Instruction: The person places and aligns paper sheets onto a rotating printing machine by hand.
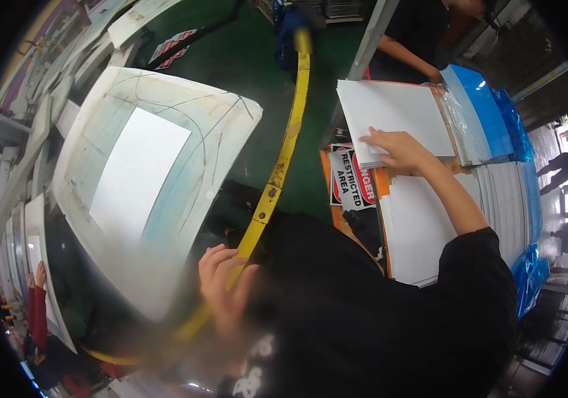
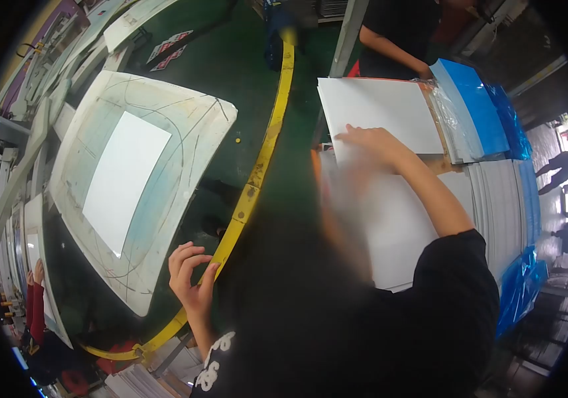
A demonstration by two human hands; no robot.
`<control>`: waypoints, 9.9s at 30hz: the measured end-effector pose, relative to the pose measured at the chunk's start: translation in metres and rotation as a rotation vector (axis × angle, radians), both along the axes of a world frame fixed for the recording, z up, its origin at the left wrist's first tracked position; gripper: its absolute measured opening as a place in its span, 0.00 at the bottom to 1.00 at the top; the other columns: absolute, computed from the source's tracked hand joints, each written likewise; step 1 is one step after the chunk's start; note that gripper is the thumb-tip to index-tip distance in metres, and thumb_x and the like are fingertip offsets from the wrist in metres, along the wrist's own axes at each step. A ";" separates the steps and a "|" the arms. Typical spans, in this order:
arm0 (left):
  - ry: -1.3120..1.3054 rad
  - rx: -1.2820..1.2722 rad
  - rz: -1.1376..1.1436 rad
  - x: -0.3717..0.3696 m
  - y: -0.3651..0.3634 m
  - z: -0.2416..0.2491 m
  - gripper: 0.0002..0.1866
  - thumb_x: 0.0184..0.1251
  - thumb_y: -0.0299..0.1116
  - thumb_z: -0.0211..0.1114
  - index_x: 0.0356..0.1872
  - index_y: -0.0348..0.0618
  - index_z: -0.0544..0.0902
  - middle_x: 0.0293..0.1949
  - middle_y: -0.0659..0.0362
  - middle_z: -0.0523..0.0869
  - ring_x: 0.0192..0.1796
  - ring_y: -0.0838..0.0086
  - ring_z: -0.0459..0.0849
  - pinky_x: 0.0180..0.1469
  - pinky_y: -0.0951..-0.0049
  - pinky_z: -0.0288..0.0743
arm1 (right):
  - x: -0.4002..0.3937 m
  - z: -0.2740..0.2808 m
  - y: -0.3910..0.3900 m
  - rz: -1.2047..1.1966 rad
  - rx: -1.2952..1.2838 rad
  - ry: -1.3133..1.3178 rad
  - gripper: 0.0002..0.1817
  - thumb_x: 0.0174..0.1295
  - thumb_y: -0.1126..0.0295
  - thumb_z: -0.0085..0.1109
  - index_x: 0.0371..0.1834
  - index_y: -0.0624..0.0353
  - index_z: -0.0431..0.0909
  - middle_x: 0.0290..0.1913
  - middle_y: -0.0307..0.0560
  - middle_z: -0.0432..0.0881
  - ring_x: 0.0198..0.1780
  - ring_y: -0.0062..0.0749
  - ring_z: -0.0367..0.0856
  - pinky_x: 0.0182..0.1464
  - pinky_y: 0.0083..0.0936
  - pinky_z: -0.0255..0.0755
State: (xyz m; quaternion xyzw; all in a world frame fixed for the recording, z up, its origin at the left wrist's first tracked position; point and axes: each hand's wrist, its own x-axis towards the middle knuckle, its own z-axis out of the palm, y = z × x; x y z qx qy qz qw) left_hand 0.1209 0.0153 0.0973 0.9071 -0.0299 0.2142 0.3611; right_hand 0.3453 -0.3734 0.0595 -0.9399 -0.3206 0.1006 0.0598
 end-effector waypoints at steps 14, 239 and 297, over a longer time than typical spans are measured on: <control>0.483 -1.255 -0.964 0.061 -0.113 0.024 0.37 0.61 0.39 0.65 0.68 0.38 0.58 0.58 0.47 0.73 0.60 0.64 0.73 0.62 0.64 0.67 | -0.175 0.062 0.073 -0.343 0.029 -1.109 0.16 0.65 0.63 0.45 0.53 0.53 0.75 0.55 0.38 0.76 0.61 0.31 0.71 0.71 0.51 0.45; 0.204 -1.470 0.135 0.017 -0.045 0.084 0.28 0.60 0.19 0.59 0.63 0.33 0.63 0.52 0.49 0.76 0.52 0.65 0.79 0.50 0.65 0.76 | -0.125 0.089 0.136 0.494 0.835 -0.107 0.36 0.48 0.51 0.71 0.61 0.48 0.73 0.67 0.52 0.67 0.69 0.46 0.63 0.68 0.42 0.55; 0.381 0.458 0.660 0.008 0.327 -0.089 0.50 0.37 0.73 0.65 0.64 0.54 0.74 0.76 0.52 0.32 0.72 0.40 0.18 0.63 0.27 0.18 | 0.064 -0.025 0.434 -0.133 0.815 0.008 0.40 0.39 0.60 0.78 0.55 0.69 0.70 0.50 0.53 0.79 0.52 0.39 0.77 0.56 0.30 0.68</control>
